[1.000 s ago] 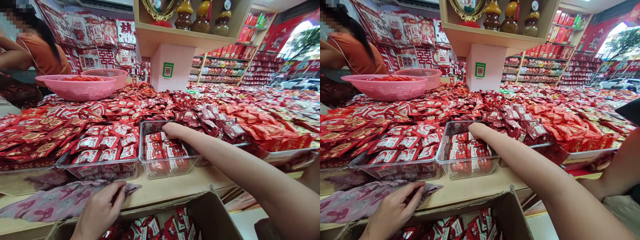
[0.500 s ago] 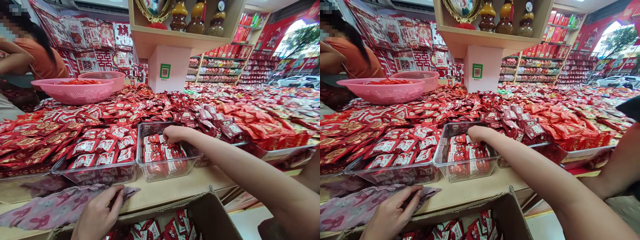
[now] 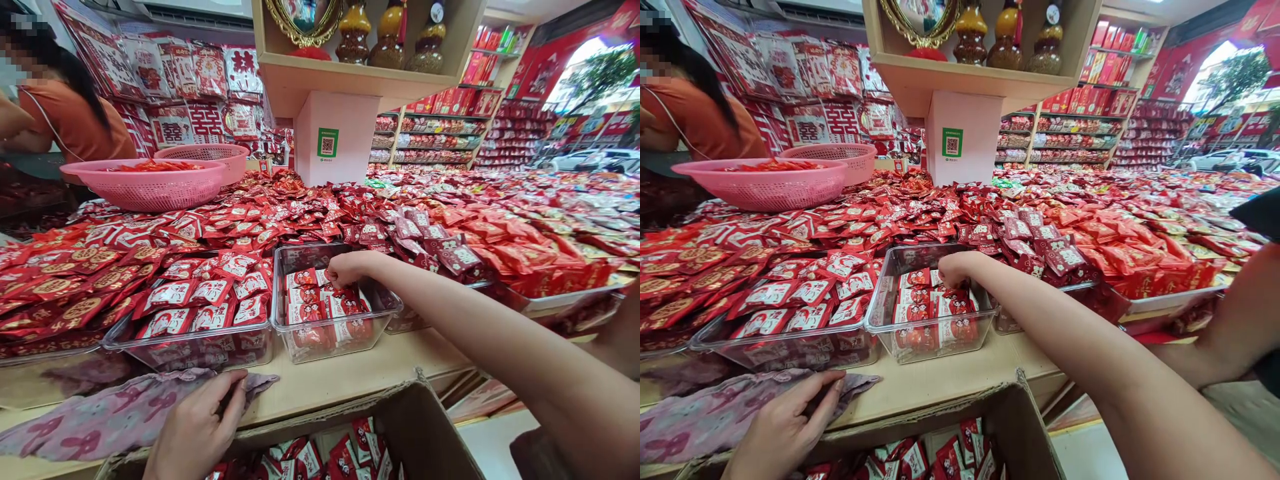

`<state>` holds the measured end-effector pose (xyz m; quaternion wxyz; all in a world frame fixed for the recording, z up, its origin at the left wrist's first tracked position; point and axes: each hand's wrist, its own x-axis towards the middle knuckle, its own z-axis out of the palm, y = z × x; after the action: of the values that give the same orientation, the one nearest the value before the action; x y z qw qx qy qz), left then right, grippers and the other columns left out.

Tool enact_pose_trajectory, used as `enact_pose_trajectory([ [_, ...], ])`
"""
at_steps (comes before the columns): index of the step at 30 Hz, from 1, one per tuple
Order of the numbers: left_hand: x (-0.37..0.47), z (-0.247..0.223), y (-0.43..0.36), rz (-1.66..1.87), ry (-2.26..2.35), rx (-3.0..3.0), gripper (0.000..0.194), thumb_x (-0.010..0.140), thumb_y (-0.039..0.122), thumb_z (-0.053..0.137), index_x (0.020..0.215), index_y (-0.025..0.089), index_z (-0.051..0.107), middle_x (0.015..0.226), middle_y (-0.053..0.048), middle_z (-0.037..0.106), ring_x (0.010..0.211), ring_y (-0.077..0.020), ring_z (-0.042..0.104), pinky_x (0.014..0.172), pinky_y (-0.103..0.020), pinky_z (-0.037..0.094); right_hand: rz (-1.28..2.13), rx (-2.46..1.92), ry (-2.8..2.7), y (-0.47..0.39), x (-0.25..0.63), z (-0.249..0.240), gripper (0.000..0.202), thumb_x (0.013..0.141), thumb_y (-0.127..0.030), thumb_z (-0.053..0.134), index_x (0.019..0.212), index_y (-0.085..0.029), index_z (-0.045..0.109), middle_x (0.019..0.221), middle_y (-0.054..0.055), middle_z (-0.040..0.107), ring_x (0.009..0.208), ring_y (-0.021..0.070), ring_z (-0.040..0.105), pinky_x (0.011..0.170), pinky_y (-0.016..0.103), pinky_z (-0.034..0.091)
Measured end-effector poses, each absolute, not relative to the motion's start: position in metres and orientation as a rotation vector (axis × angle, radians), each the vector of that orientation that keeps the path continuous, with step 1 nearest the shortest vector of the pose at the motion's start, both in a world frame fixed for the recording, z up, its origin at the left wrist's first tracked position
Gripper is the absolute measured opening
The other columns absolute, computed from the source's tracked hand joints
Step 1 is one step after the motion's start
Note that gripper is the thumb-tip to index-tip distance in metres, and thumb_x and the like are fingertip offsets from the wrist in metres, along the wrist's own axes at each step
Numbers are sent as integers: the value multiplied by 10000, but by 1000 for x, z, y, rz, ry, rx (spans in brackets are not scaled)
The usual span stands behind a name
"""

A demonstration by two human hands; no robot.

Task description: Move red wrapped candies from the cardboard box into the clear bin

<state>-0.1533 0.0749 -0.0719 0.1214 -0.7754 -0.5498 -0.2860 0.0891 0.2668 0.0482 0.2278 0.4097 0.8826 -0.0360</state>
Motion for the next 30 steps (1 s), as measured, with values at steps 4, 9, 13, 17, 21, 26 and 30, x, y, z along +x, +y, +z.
enact_pose_trajectory([
  [4,-155,-73,74,-824,-1623,-2274,178,795,317,440,884,217,557,791,28,675,686,-101,634,609,-152,461,-201,1092,2363,265,90,44,267,618,-155,499,831,-89,645,775,66,623,590,121,498,480,220,320],
  [9,-156,-75,74,-837,-1637,-2278,183,790,309,446,893,212,562,812,21,675,707,-106,634,629,-155,462,-177,1110,2364,262,91,41,268,630,-180,561,874,-102,641,836,67,630,680,136,533,528,214,342],
  [13,-155,-74,74,-834,-1649,-2271,198,791,323,435,878,210,572,794,14,679,692,-116,636,615,-163,466,1,1061,2490,266,91,45,256,700,-178,498,904,-112,638,859,85,635,726,147,549,565,218,346],
  [17,-155,-73,74,-812,-1655,-2280,214,799,335,419,884,208,568,811,-4,680,704,-127,637,627,-174,471,66,1152,2429,267,87,54,305,682,-127,490,951,-96,630,905,115,634,767,176,563,614,236,371],
  [21,-155,-73,74,-801,-1637,-2271,209,805,333,414,891,209,560,804,-1,681,693,-126,637,618,-176,474,62,1169,2355,261,81,60,327,652,-58,478,938,-59,637,935,154,625,818,197,570,681,248,387],
  [26,-156,-74,74,-803,-1628,-2262,207,801,330,424,885,204,565,813,-1,681,706,-123,638,633,-171,473,56,1224,2386,259,83,56,323,661,-70,496,957,-65,623,978,153,610,855,210,569,667,244,397],
  [30,-155,-72,75,-824,-1641,-2255,212,796,334,423,868,204,575,794,7,683,690,-120,639,611,-165,475,104,1201,2436,266,87,51,326,654,-99,519,964,-67,611,989,151,603,866,219,565,634,243,404],
])
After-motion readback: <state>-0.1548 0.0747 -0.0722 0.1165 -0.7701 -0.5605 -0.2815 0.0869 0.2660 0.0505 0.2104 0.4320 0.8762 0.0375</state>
